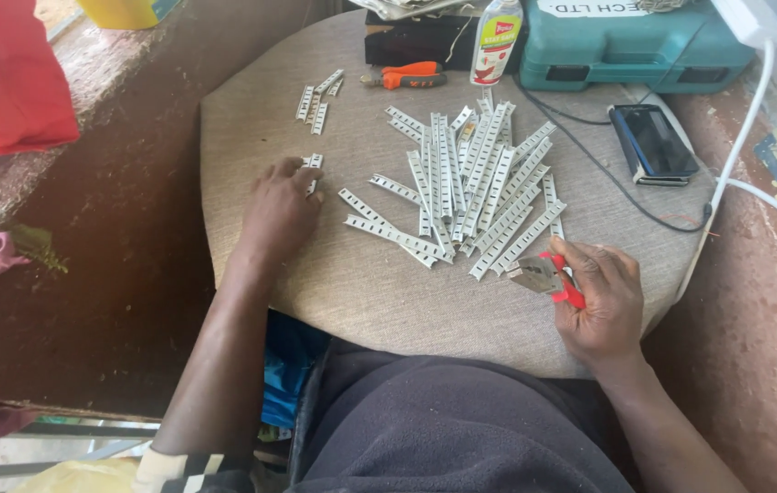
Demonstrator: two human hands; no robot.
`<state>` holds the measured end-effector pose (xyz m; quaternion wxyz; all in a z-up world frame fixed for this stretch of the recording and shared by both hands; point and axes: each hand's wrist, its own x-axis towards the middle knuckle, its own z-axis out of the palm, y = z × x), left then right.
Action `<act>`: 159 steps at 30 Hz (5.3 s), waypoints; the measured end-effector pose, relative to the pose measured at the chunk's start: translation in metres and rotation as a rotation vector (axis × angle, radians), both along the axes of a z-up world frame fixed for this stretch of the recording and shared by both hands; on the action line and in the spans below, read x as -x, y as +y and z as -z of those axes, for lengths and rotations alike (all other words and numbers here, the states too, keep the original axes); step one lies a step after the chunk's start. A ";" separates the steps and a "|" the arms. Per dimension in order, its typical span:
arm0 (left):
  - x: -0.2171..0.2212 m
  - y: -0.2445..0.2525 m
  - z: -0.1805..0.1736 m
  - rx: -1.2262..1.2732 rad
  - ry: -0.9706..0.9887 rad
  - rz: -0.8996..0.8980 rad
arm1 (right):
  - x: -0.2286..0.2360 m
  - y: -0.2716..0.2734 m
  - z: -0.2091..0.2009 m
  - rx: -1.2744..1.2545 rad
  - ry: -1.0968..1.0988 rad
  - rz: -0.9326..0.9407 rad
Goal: The person repeatedly picks up long perforated metal strips from a pile on a table and uses red-handled pliers to cut them into shorter segments. The cut pieces are placed back on the table. The person continues this process throughout the clip.
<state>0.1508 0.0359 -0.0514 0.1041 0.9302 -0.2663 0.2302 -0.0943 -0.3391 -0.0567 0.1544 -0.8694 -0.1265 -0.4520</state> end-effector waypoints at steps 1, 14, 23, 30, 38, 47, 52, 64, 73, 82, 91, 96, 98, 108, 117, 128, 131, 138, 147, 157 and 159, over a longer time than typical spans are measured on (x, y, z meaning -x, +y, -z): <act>0.009 -0.002 -0.016 -0.012 0.079 -0.101 | -0.001 0.000 0.000 -0.019 -0.009 -0.007; 0.073 -0.115 -0.049 0.380 0.581 0.098 | -0.001 0.003 -0.003 -0.008 -0.039 0.027; 0.070 -0.206 -0.049 0.323 0.591 0.293 | -0.002 0.006 -0.006 -0.048 -0.055 0.044; 0.072 -0.259 -0.037 0.424 0.491 0.312 | -0.003 0.005 -0.002 -0.027 -0.064 0.052; 0.047 -0.192 -0.038 0.528 0.571 0.400 | -0.001 0.002 0.006 -0.142 -0.082 0.036; 0.074 -0.181 -0.033 0.179 0.356 0.387 | 0.006 0.007 -0.006 -0.494 -0.062 0.002; 0.071 -0.187 -0.032 -0.060 0.116 0.528 | 0.004 -0.012 0.007 -0.574 -0.035 -0.033; 0.114 -0.115 -0.047 1.071 0.806 0.585 | -0.003 0.005 -0.005 -0.540 -0.034 -0.029; 0.134 -0.093 -0.029 1.638 1.275 0.626 | 0.007 0.010 -0.013 -0.525 0.042 -0.032; 0.135 -0.091 -0.018 1.531 1.220 0.667 | 0.010 0.022 -0.025 -0.466 0.080 0.006; 0.145 -0.094 -0.029 1.096 1.122 0.726 | 0.003 0.013 -0.012 -0.370 0.077 0.029; 0.153 -0.092 -0.028 0.984 1.027 0.722 | 0.007 0.010 -0.017 -0.353 0.109 -0.020; 0.154 -0.089 -0.034 0.917 0.945 0.707 | 0.010 0.007 -0.020 -0.339 0.140 -0.028; 0.139 -0.064 -0.041 0.279 0.559 0.645 | 0.031 -0.023 -0.031 0.507 0.624 0.255; 0.129 -0.063 -0.037 0.194 0.561 0.705 | 0.021 -0.014 -0.039 0.599 0.659 0.207; 0.136 -0.067 -0.032 0.114 0.525 0.626 | 0.021 -0.027 -0.044 0.655 0.726 0.192; 0.137 -0.068 -0.030 0.121 0.472 0.609 | 0.020 -0.034 -0.042 0.636 0.729 0.166; 0.140 -0.069 -0.028 0.090 0.418 0.578 | 0.023 -0.019 -0.048 0.590 0.496 0.129; 0.138 -0.067 -0.017 -0.035 0.211 0.479 | 0.018 -0.005 -0.042 0.291 0.394 0.114; 0.148 -0.069 -0.007 0.095 -0.064 0.491 | 0.007 -0.012 -0.029 0.412 0.436 0.189; 0.149 -0.069 -0.002 0.114 -0.073 0.478 | 0.007 -0.015 -0.025 0.417 0.452 0.192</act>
